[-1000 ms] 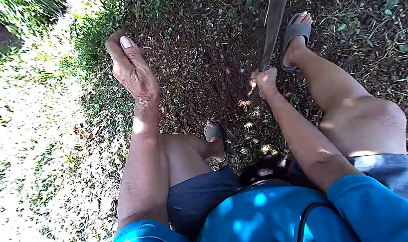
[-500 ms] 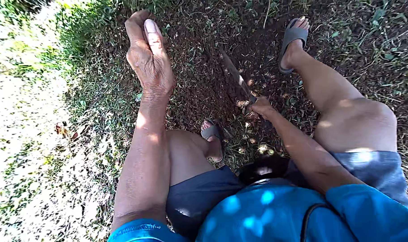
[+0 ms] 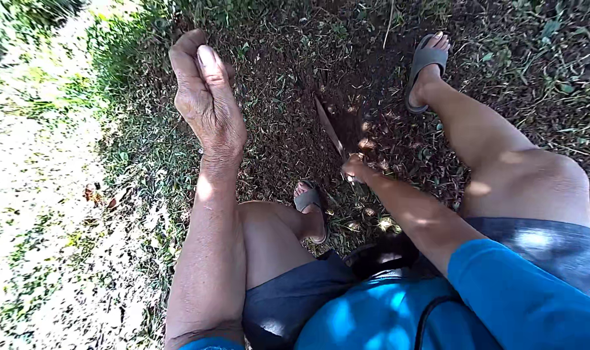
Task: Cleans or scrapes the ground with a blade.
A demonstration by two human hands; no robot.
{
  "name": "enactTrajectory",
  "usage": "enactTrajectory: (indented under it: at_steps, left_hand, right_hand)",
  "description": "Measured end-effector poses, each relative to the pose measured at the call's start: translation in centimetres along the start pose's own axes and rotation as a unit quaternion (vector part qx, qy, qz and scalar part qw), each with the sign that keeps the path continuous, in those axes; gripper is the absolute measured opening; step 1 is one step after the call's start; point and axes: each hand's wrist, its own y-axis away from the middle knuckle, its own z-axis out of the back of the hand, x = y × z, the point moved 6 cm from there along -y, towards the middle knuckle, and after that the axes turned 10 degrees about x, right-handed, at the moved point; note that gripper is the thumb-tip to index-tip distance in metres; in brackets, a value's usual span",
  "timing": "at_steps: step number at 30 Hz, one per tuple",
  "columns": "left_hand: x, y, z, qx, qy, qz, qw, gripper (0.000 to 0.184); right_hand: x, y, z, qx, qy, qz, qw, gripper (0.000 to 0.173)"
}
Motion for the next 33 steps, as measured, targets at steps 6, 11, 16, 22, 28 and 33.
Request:
enactTrajectory:
  at_steps: [6,11,16,22,28,33]
  left_hand:
    - [0.8,0.0,-1.3,0.051,-0.023,0.087,0.995,0.047]
    - [0.9,0.2,-1.8,0.088,-0.053,0.105,0.989,0.043]
    - [1.8,0.6,-0.8,0.082,-0.014,0.142,0.986,0.038]
    - [1.3,0.0,-0.8,0.062,0.002,0.114,0.992,0.037]
    - [0.4,0.0,-2.4,0.128,-0.058,0.111,0.984,0.039]
    - [0.9,0.2,-1.6,0.12,-0.07,0.129,0.982,0.046]
  right_hand:
    - [-3.5,2.5,1.7,0.005,0.161,0.021,0.987,0.026]
    - [1.8,5.8,5.1,-0.088,0.046,0.137,0.986,0.024]
    - [7.5,10.1,8.2,-0.139,-0.235,0.333,0.902,0.017]
    - [2.7,5.0,4.9,-0.109,-0.246,0.23,0.935,0.017]
    - [-7.1,2.7,0.6,0.038,0.022,-0.049,0.998,0.008]
    - [-3.0,3.9,3.7,-0.037,-0.03,0.05,0.998,0.021]
